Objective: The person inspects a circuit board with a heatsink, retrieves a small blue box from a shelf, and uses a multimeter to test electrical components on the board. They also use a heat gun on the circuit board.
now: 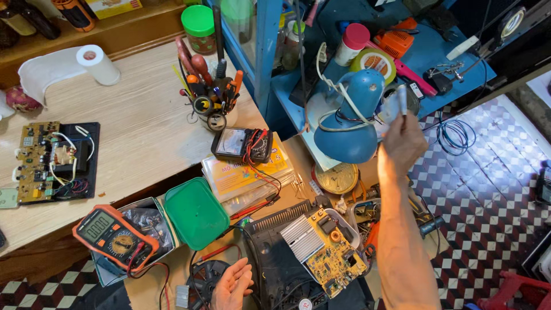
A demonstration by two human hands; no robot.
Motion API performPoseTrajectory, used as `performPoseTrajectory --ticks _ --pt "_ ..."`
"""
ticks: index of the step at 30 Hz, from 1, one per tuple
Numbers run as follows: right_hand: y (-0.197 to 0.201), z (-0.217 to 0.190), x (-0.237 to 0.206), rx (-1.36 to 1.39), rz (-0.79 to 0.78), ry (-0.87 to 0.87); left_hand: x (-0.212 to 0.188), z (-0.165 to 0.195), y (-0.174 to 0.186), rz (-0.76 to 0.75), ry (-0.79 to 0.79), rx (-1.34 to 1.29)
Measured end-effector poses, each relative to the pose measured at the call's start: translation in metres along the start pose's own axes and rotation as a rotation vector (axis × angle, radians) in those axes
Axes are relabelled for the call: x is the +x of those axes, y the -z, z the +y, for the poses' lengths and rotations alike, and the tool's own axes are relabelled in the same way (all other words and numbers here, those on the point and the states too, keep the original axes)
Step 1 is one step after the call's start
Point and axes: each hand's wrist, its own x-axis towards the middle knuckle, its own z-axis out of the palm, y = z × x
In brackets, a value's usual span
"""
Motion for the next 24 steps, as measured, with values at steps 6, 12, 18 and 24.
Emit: performPoseTrajectory --ticks 6,12,18,24 --pt "-0.012 0.064 0.063 -0.617 -0.413 0.345 -0.001 0.005 -0.016 -0.034 0.018 0.007" --pt "-0.03 0.078 0.122 -0.614 -1.074 0.204 -0.001 -0.018 -0.017 -0.019 0.008 -0.002" --pt "0.037 0.042 0.114 -0.401 -1.0 0.024 -0.029 -0.034 0.005 0.035 -0.171 -0.13" --pt "0.132 -0.035 -0.026 0.044 -0.73 -0.207 -0.093 -0.03 0.084 0.245 -0.381 -0.281"
